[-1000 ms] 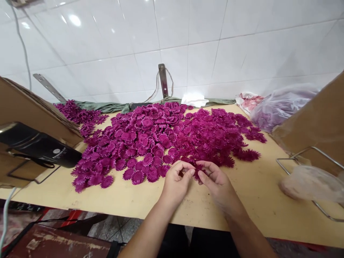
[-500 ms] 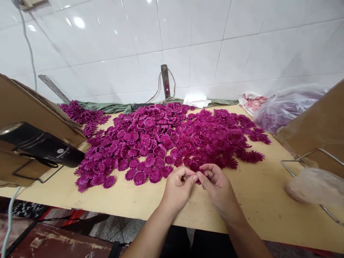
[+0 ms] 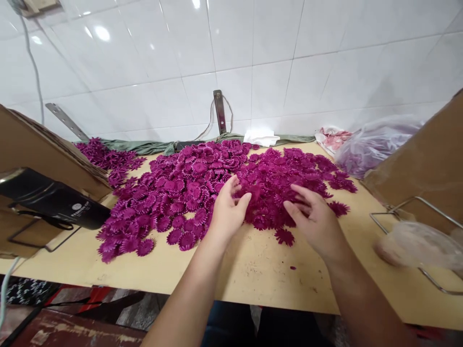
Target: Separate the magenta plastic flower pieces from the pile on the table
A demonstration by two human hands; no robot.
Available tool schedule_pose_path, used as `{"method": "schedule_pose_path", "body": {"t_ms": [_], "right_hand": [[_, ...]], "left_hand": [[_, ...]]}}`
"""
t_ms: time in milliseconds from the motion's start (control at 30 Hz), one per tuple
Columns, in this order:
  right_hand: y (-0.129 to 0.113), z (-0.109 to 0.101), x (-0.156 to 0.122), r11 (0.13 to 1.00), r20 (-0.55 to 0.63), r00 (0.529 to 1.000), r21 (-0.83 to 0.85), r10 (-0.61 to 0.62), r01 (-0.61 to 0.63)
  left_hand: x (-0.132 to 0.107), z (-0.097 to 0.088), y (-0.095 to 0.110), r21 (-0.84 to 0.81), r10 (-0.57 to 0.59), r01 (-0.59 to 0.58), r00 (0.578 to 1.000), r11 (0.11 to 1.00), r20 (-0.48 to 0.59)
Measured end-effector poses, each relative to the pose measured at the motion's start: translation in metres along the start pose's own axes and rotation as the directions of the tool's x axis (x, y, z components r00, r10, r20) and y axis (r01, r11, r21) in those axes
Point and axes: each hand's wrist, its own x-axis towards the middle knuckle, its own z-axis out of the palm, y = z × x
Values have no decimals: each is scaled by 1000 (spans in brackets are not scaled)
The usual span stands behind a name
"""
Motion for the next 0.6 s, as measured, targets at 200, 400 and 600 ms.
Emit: {"method": "schedule_pose_path", "body": {"t_ms": [200, 400, 600], "right_hand": [[23, -18, 2, 955, -29, 990, -268, -136, 123], [26, -25, -10, 925, -58, 967, -310, -247, 218], [11, -69, -20, 751, -88, 908, -598, -409, 281]], "left_hand": [[1, -6, -21, 588, 90, -186, 978, 787, 189], [-5, -13, -37, 807, -9, -198, 970, 556, 244], [5, -8, -37, 854, 15, -246, 963, 459, 269]]}}
